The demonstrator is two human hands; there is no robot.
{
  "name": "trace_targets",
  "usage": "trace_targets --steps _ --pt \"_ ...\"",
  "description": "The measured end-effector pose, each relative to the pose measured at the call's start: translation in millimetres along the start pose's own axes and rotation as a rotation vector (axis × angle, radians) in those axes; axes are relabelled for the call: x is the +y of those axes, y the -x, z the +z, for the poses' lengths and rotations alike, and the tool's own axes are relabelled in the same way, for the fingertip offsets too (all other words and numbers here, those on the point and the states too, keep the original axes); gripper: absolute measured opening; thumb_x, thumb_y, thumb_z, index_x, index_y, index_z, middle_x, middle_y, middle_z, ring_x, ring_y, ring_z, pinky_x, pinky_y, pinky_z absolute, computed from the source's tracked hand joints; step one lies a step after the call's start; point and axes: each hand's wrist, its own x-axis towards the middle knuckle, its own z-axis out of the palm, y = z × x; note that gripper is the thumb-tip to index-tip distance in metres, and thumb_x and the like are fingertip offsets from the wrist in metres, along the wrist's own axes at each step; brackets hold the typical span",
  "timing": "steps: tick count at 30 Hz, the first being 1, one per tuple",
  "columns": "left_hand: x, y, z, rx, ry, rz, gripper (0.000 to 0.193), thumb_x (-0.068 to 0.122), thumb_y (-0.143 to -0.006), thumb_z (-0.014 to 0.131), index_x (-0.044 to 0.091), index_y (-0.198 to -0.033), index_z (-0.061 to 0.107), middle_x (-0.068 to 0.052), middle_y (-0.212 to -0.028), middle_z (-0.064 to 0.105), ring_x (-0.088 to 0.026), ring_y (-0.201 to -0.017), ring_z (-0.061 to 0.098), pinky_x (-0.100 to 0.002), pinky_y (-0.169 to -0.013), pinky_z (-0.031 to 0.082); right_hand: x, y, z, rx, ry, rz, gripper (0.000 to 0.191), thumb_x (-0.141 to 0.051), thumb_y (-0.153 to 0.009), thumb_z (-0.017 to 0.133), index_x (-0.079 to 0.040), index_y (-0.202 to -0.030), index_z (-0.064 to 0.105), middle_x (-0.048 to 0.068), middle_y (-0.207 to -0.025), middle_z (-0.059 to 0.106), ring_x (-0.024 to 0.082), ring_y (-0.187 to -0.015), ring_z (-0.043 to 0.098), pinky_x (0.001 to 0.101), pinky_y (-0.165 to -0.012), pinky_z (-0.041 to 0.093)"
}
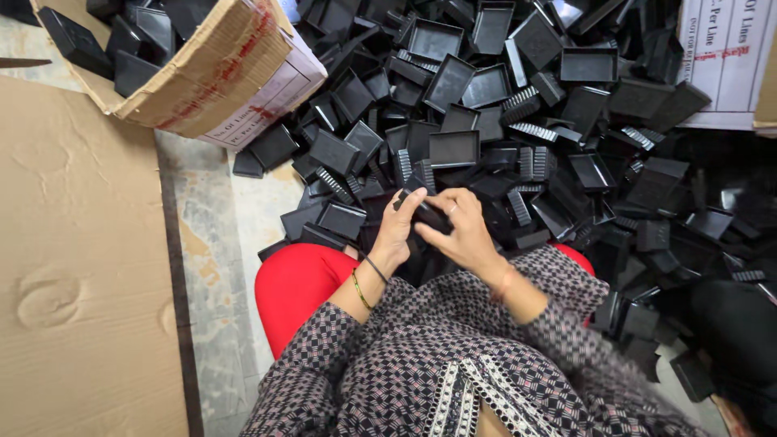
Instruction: The person sits on the floor and repeatedly picks up small black plastic parts from a large pile, briefly inspects them, and places them into a cardboard box. Another person is visible nearby doing the same task.
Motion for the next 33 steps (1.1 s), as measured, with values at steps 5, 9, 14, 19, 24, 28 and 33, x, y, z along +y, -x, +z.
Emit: trace_targets --steps 5,9,14,19,24,28,33 --pt "5 27 33 -0.018 -0.099 0.096 0.051 0.046 -0.107 0.056 0.003 -0.134 0.059 0.001 -0.120 0.064 -0.008 -0.110 0.058 -0.028 -0.101 0.046 -23 42 -21 -0.036 -0.720 0.456 0.046 -0.008 -0.087 0.079 -0.005 -0.129 0.060 0.004 -0.127 0.063 0.014 -0.119 0.058 0.0296 -0.104 0.047" --pt "27 35 55 0.113 0.073 0.097 0.067 0.059 -0.104 0.033 0.008 -0.141 0.056 -0.004 -0.123 0.066 -0.012 -0.112 0.063 -0.028 -0.103 0.049 -33 55 -22 0.060 -0.941 0.478 0.049 -0.001 -0.089 0.077 -0.006 -0.133 0.056 0.002 -0.121 0.060 0.011 -0.113 0.058 0.0270 -0.101 0.048" --pt "34 50 69 0.048 -0.093 0.209 0.072 0.061 -0.107 0.029 0.004 -0.142 0.056 -0.008 -0.127 0.065 -0.015 -0.112 0.062 -0.031 -0.104 0.049 -41 66 -15 0.061 -0.960 0.480 0.051 0.000 -0.086 0.079 -0.004 -0.131 0.055 0.001 -0.122 0.061 0.010 -0.114 0.058 0.0266 -0.102 0.048" --pt "19 66 77 -0.033 -0.154 0.324 0.055 0.028 -0.102 0.062 0.004 -0.149 0.048 -0.009 -0.123 0.061 -0.015 -0.110 0.060 -0.032 -0.100 0.049 -41 75 -8 0.056 -1.000 0.495 0.054 0.000 -0.085 0.082 -0.001 -0.134 0.058 0.003 -0.120 0.062 0.011 -0.112 0.059 0.0287 -0.099 0.050" --pt "27 74 75 -0.032 -0.083 0.291 0.068 0.004 -0.089 0.074 0.002 -0.149 0.044 -0.011 -0.130 0.061 -0.019 -0.116 0.062 -0.033 -0.101 0.052 -31 81 -3 0.068 -1.017 0.427 0.046 -0.002 -0.095 0.072 0.002 -0.139 0.056 0.006 -0.140 0.060 0.012 -0.129 0.057 0.0284 -0.112 0.046" --pt "44 76 64 -0.043 0.140 0.156 0.066 0.011 -0.088 0.073 0.002 -0.146 0.044 -0.014 -0.132 0.063 -0.022 -0.122 0.063 -0.034 -0.104 0.052 -19 83 1 -0.062 -1.397 0.801 0.043 -0.011 -0.100 0.062 -0.004 -0.142 0.055 0.007 -0.128 0.064 0.013 -0.111 0.063 0.0306 -0.093 0.053" --pt "32 86 50 0.108 -0.563 0.284 0.050 0.017 -0.095 0.074 -0.002 -0.136 0.051 -0.013 -0.126 0.065 -0.016 -0.113 0.063 -0.031 -0.097 0.053 -7 83 8 -0.015 -1.509 0.896 0.033 -0.011 -0.100 0.065 -0.001 -0.131 0.062 0.008 -0.119 0.070 0.016 -0.103 0.069 0.0353 -0.092 0.057"
